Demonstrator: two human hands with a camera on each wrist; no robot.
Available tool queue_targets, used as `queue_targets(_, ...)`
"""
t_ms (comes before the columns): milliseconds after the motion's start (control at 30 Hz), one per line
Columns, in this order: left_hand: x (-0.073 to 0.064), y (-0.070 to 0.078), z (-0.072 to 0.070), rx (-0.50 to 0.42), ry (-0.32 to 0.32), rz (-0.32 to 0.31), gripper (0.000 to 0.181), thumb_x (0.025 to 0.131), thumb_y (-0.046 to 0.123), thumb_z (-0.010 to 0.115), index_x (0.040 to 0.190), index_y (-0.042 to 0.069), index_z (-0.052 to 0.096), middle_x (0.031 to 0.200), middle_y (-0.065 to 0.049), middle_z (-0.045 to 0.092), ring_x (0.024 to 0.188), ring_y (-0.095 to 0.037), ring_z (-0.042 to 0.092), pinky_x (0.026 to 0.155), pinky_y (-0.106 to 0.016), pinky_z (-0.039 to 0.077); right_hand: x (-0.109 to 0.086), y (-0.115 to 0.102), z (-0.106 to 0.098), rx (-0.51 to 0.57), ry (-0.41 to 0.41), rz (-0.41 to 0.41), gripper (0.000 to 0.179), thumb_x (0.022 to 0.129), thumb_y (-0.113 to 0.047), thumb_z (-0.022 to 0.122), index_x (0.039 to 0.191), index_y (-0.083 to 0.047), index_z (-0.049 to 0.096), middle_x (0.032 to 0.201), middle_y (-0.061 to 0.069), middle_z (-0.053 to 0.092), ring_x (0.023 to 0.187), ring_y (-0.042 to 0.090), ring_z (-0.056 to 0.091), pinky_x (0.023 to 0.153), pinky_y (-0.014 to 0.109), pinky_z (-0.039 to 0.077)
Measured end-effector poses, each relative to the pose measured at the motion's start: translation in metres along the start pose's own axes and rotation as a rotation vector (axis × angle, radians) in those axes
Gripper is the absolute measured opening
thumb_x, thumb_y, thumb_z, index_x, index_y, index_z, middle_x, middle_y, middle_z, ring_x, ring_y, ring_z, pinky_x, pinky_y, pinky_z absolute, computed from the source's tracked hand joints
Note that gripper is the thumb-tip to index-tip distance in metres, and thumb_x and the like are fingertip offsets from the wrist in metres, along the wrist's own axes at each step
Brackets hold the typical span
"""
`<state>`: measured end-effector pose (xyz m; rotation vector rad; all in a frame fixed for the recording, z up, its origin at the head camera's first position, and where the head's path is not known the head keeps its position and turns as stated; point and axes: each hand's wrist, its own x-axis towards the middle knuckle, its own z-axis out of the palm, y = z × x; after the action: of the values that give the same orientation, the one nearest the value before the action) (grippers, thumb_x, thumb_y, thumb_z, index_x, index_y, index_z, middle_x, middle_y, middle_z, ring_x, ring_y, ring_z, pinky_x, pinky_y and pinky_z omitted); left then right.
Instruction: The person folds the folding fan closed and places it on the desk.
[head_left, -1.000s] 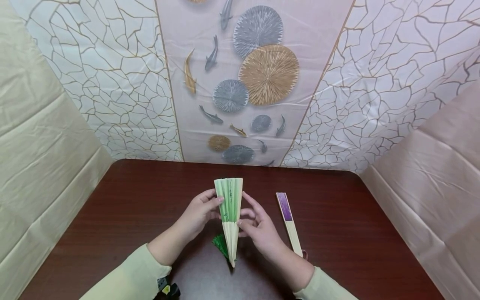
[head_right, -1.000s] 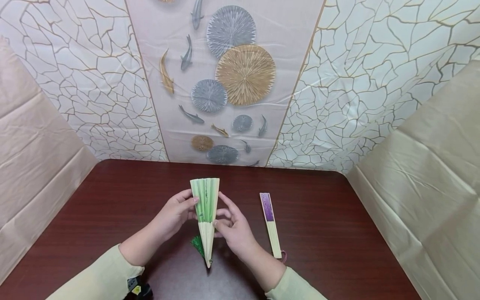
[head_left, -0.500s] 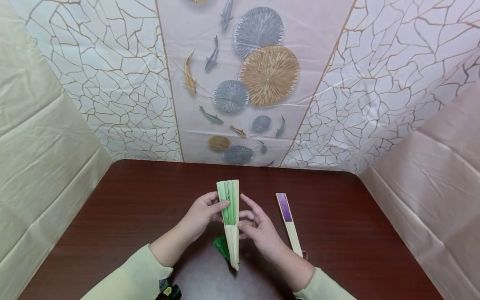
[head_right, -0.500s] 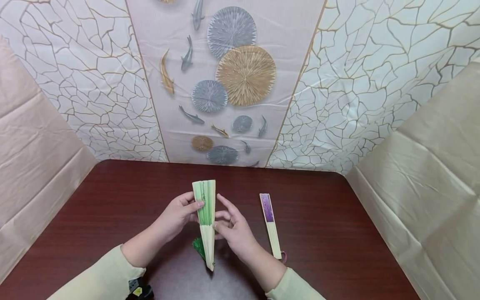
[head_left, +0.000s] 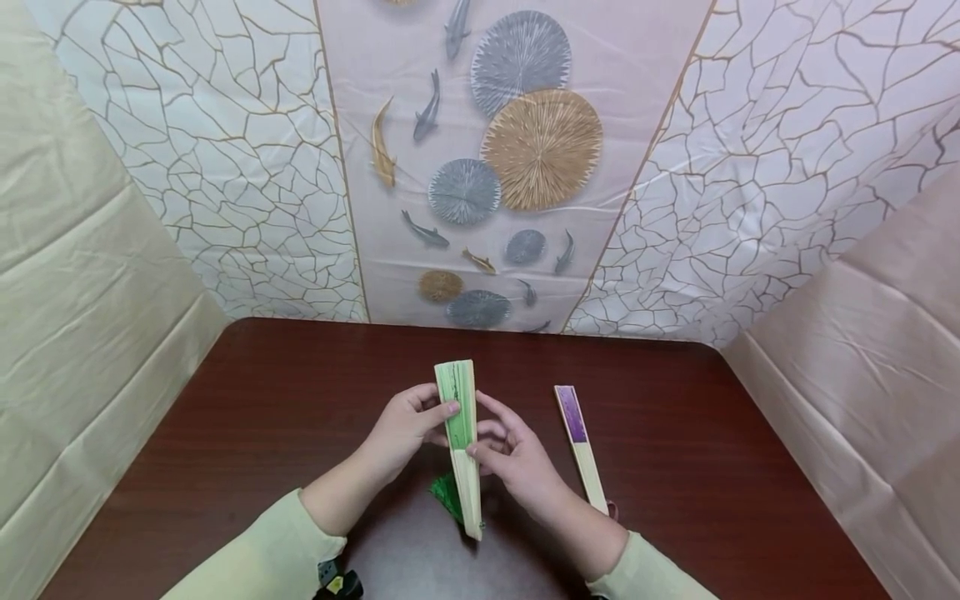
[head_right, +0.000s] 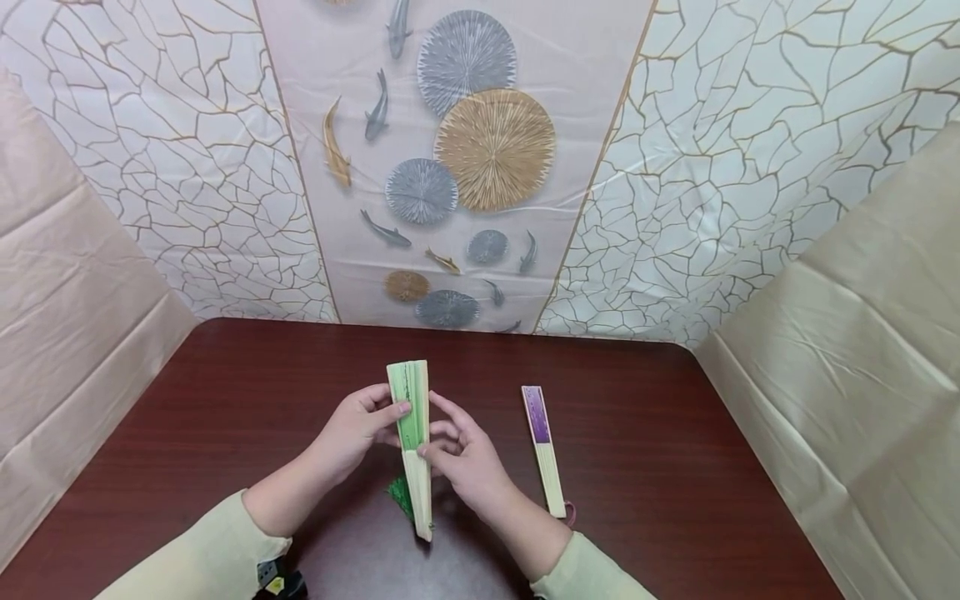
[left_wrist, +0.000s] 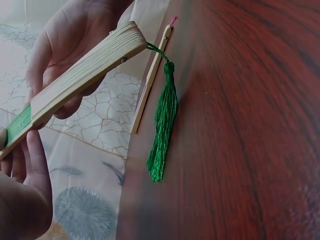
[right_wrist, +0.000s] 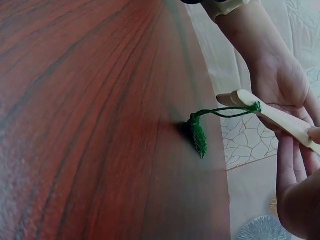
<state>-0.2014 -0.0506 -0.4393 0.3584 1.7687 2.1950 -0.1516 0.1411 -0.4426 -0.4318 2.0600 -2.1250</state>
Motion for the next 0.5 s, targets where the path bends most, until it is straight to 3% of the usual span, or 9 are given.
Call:
queue_targets(333, -0.0011, 0.0016, 0.0048, 0.025, 0.027, -0.002, 0.031, 0.095, 0.014, 0.067, 0.122, -0.003, 0.065, 0.105, -0.014, 0.069, 0.082, -0.022, 0.071, 0.071, -0.042, 0.061, 0.0006, -0.0044, 0.0049, -0.104, 0.077, -0.020, 0.069, 0.088, 0.008, 0.067, 0.149, -0.011, 0.040, 0.100, 0.019, 0.058, 0.080, 0.014, 0.060, 0.064, 0.026, 0.056)
queue_targets(500, -0.0014, 0.0019, 0.0078, 0.087, 0.032, 0.027, 0.034, 0.093, 0.014, 0.071, 0.122, 0.000, 0.063, 0.106, -0.014, 0.070, 0.084, -0.022, 0.071, 0.068, -0.041, 0.061, 0.0007, -0.0036, 0.0062, -0.159, 0.096, -0.005, 0.066, 0.088, 0.007, 0.067, 0.147, -0.005, 0.041, 0.096, 0.015, 0.059, 0.079, 0.012, 0.060, 0.064, 0.025, 0.056)
